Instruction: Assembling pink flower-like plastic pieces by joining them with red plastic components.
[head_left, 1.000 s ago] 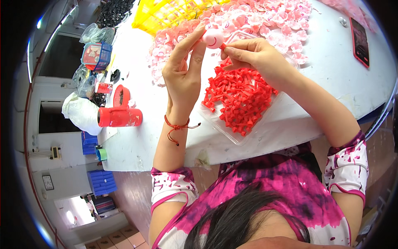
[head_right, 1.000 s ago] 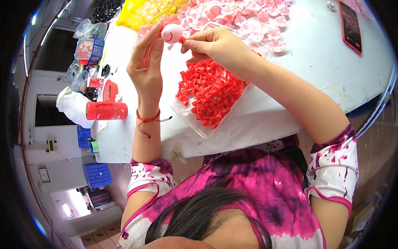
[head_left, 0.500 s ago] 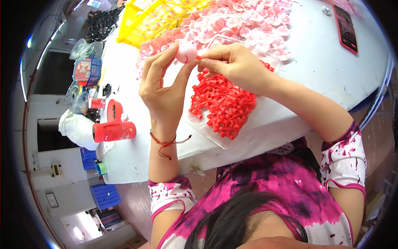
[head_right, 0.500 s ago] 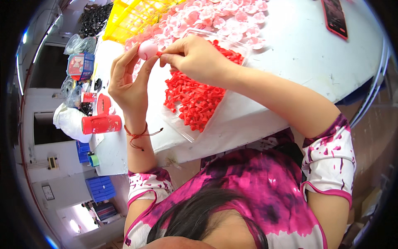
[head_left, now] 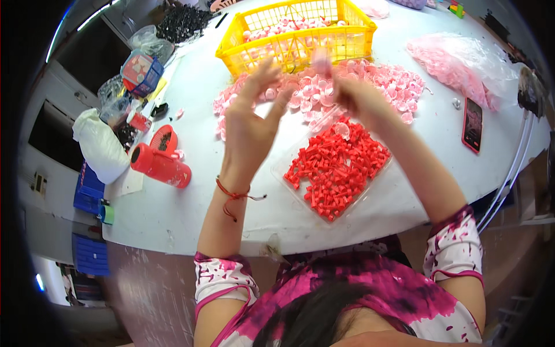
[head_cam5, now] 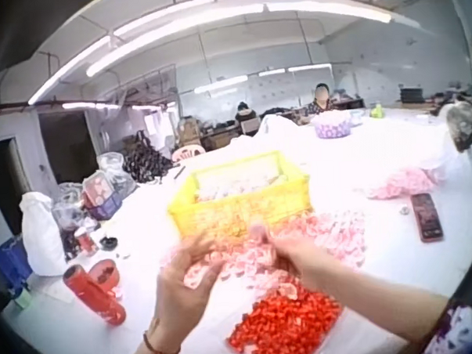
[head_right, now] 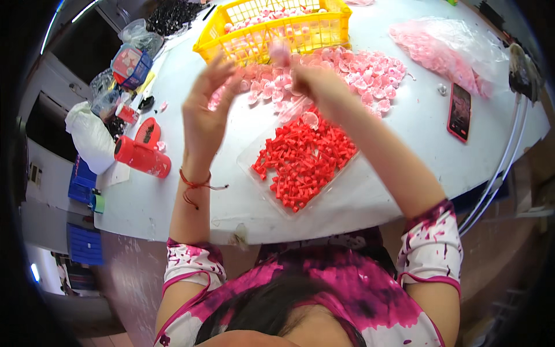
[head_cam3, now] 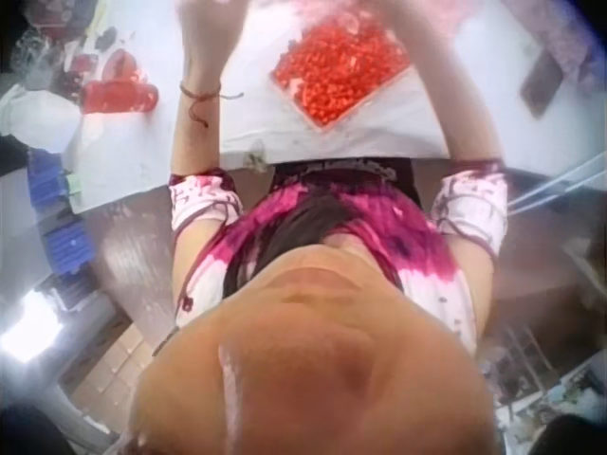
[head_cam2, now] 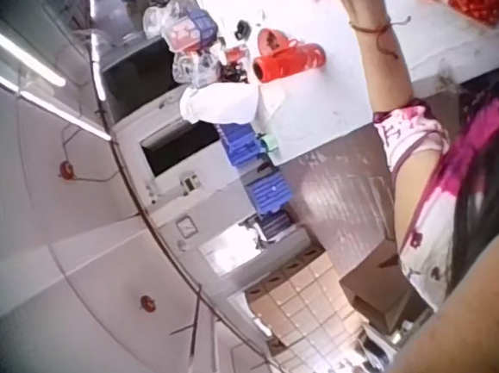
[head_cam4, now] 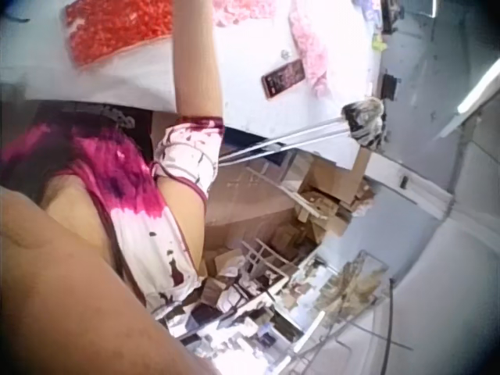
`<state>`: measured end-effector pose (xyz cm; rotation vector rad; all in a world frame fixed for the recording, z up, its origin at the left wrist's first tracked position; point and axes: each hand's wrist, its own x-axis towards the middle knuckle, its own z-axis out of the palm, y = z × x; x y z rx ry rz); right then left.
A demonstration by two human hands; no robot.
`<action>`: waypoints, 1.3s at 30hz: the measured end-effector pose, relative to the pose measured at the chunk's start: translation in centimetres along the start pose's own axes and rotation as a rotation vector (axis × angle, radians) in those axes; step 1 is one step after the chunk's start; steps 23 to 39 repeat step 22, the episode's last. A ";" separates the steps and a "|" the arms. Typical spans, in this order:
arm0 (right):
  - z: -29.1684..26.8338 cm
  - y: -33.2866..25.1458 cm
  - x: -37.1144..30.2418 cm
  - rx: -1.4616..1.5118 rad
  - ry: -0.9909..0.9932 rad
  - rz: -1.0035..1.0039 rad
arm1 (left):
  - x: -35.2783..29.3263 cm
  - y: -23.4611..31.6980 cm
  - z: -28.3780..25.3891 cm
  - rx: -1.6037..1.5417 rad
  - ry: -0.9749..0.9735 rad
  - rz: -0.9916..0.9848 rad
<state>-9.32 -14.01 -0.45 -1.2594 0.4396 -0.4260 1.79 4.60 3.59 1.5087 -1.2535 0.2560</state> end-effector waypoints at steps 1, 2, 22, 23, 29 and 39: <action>-0.8 -1.8 2.8 0.105 0.085 -0.181 | 0.5 -0.6 0.6 -0.140 0.018 -0.113; -2.4 -4.0 5.6 0.155 -0.016 -0.329 | 0.8 -0.5 0.5 -0.224 0.057 -0.047; -23.4 2.1 -10.8 -1.265 1.104 -0.854 | -0.8 -9.2 3.4 -0.311 -0.226 -0.353; -23.4 2.1 -10.8 -1.265 1.104 -0.854 | -0.8 -9.2 3.4 -0.311 -0.226 -0.353; -23.4 2.1 -10.8 -1.265 1.104 -0.854 | -0.8 -9.2 3.4 -0.311 -0.226 -0.353; -23.4 2.1 -10.8 -1.265 1.104 -0.854 | -0.8 -9.2 3.4 -0.311 -0.226 -0.353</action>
